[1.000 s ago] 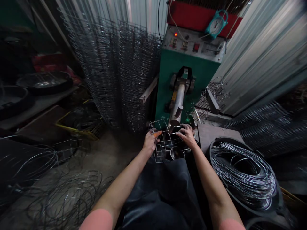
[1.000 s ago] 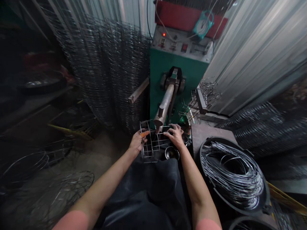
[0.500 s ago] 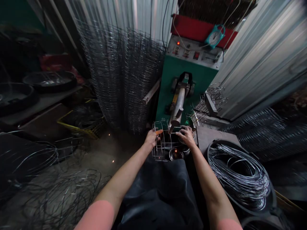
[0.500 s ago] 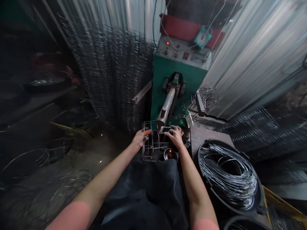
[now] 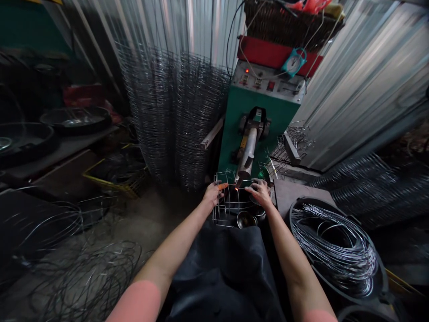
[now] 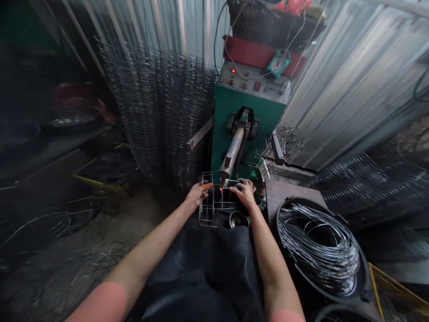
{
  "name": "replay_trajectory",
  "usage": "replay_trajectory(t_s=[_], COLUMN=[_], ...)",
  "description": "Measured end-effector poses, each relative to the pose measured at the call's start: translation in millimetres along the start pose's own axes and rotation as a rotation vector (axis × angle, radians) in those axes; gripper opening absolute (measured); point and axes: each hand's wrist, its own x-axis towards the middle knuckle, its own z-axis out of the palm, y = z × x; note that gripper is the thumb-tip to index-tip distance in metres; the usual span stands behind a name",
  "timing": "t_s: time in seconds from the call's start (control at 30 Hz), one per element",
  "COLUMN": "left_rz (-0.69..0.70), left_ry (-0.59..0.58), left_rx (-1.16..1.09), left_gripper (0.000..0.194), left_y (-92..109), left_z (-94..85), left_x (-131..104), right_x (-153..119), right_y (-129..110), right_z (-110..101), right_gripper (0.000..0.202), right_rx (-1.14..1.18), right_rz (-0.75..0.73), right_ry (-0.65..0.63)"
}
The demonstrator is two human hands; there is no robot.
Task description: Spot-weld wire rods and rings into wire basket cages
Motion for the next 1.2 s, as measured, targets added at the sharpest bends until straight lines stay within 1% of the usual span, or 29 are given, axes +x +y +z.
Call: replay_trajectory(t_s=[0.1, 0.2, 0.3, 0.4, 0.47, 0.5, 0.57, 0.67, 0.73, 0.8, 0.87, 0.93, 1.03, 1.07, 1.1, 1.13, 1.2], left_rz=[-0.006, 0.014, 0.034, 0.027, 0.019, 0.014, -0.006, -0.044, -0.067, -0.072, -0.055, -0.027, -0.019, -0.016, 0.002, 0.049, 0.233], left_ry=[-0.018, -0.054, -0.111, -0.147, -0.176, -0.195, -0.243, -0.312, -0.343, -0.372, -0.407, -0.437, -0.467, -0.446, -0.394, -0.316, -0.161], left_rx=[0.011, 0.019, 0.036, 0.052, 0.048, 0.038, -0.006, -0.139, -0.212, -0.262, -0.306, -0.313, -0.174, -0.098, -0.013, 0.076, 0.259], left_gripper=[0.043, 0.049, 0.053, 0.056, 0.058, 0.058, 0.057, 0.051, 0.046, 0.044, 0.045, 0.048, 0.052, 0.054, 0.057, 0.06, 0.066], left_y=[1.8, 4.8, 6.1, 5.4, 5.2, 5.4, 5.6, 4.6, 2.8, 0.7, -0.6, 0.1, 7.1, 11.5, 17.2, 24.0, 40.2], left_z=[-0.8, -1.9, -5.0, -13.7, -24.8, -32.3, -50.5, -80.7, -98.0, -110.6, -119.2, -125.7, -134.4, -136.6, -137.6, -136.9, -128.8], left_x=[1.2, -0.7, -5.6, -12.4, -18.4, -21.9, -30.1, -45.2, -56.5, -67.4, -76.3, -81.8, -83.3, -83.0, -83.2, -84.3, -91.0], right_x=[0.2, -2.2, -9.6, -21.8, -32.5, -38.6, -52.2, -73.9, -86.9, -97.0, -103.3, -105.5, -102.0, -99.7, -97.1, -94.3, -88.9], right_y=[1.0, -0.3, -4.2, -4.8, -0.4, 3.1, 11.4, 21.1, 22.6, 19.3, 10.4, -4.7, -39.6, -53.7, -68.2, -82.6, -108.7], right_z=[0.0, 0.3, -0.6, -8.4, -19.4, -26.5, -41.7, -61.4, -69.8, -74.9, -78.5, -81.7, -85.9, -86.8, -87.0, -86.6, -83.3], right_gripper=[0.031, 0.03, 0.031, 0.029, 0.027, 0.028, 0.034, 0.043, 0.043, 0.039, 0.033, 0.028, 0.027, 0.026, 0.026, 0.025, 0.024], right_rx=[-0.008, -0.01, -0.023, 0.032, 0.133, 0.187, 0.271, 0.303, 0.307, 0.335, 0.39, 0.447, 0.494, 0.486, 0.464, 0.43, 0.346], right_rz=[-0.015, -0.039, -0.068, -0.143, -0.173, -0.164, -0.099, 0.001, 0.047, 0.079, 0.077, 0.036, -0.057, -0.087, -0.115, -0.145, -0.215], right_ry=[-0.008, 0.0, 0.012, -0.014, -0.029, -0.031, -0.039, -0.118, -0.154, -0.134, -0.089, -0.02, 0.107, 0.129, 0.134, 0.126, 0.099])
